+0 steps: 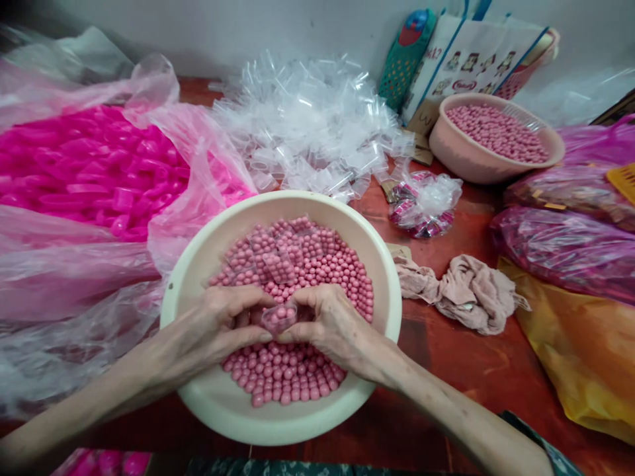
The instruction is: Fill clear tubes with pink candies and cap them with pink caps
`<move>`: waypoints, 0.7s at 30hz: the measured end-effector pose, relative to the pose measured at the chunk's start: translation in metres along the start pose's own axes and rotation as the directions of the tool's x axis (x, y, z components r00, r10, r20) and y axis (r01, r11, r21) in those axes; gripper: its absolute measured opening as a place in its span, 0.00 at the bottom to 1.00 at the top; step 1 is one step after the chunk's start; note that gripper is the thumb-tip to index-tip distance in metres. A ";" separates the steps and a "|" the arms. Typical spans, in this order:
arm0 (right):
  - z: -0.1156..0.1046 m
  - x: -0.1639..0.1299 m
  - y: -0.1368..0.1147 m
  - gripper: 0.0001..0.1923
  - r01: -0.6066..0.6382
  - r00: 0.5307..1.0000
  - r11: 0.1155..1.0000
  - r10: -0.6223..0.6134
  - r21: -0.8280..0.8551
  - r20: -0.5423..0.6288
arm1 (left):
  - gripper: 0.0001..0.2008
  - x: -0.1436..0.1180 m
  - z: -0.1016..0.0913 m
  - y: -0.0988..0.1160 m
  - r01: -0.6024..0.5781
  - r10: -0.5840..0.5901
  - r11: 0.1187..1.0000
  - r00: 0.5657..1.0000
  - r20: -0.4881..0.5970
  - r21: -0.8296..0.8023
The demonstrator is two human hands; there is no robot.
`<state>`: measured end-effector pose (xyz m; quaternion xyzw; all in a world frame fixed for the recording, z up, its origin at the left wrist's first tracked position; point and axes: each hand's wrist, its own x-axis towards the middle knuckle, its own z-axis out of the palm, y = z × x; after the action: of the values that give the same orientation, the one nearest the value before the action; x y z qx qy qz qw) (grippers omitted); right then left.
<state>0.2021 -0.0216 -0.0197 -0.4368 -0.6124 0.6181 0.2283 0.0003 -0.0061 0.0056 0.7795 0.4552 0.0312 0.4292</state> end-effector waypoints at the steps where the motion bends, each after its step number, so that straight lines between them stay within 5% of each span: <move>1: 0.002 0.001 -0.002 0.08 0.013 1.000 1.000 -0.013 -0.028 -0.020 | 0.06 0.001 0.001 0.002 -0.002 0.002 1.000 1.000 -0.016 -0.008; 9: 0.006 0.004 -0.004 0.06 0.054 0.993 0.989 -0.068 -0.135 -0.097 | 0.08 0.008 0.006 0.001 -0.022 0.012 0.996 0.994 -0.110 -0.091; 12: 0.006 0.003 -0.006 0.08 0.159 0.958 0.947 -0.216 -0.279 -0.189 | 0.09 0.007 0.004 -0.004 0.028 -0.045 0.991 0.991 -0.127 -0.129; 15: 0.007 0.003 -0.007 0.11 0.309 0.917 0.848 -0.386 -0.432 -0.103 | 0.09 0.006 0.003 -0.009 0.019 -0.032 0.983 0.997 -0.071 -0.182; 21: 0.002 0.002 -0.002 0.07 0.359 0.899 0.861 -0.423 -0.362 -0.115 | 0.08 0.007 0.004 -0.010 0.011 -0.029 0.971 0.997 -0.070 -0.239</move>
<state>0.1986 -0.0211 -0.0185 -0.3920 -0.7587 0.4019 0.3304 -0.0010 -0.0015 -0.0058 0.7161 0.4715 0.1098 0.5028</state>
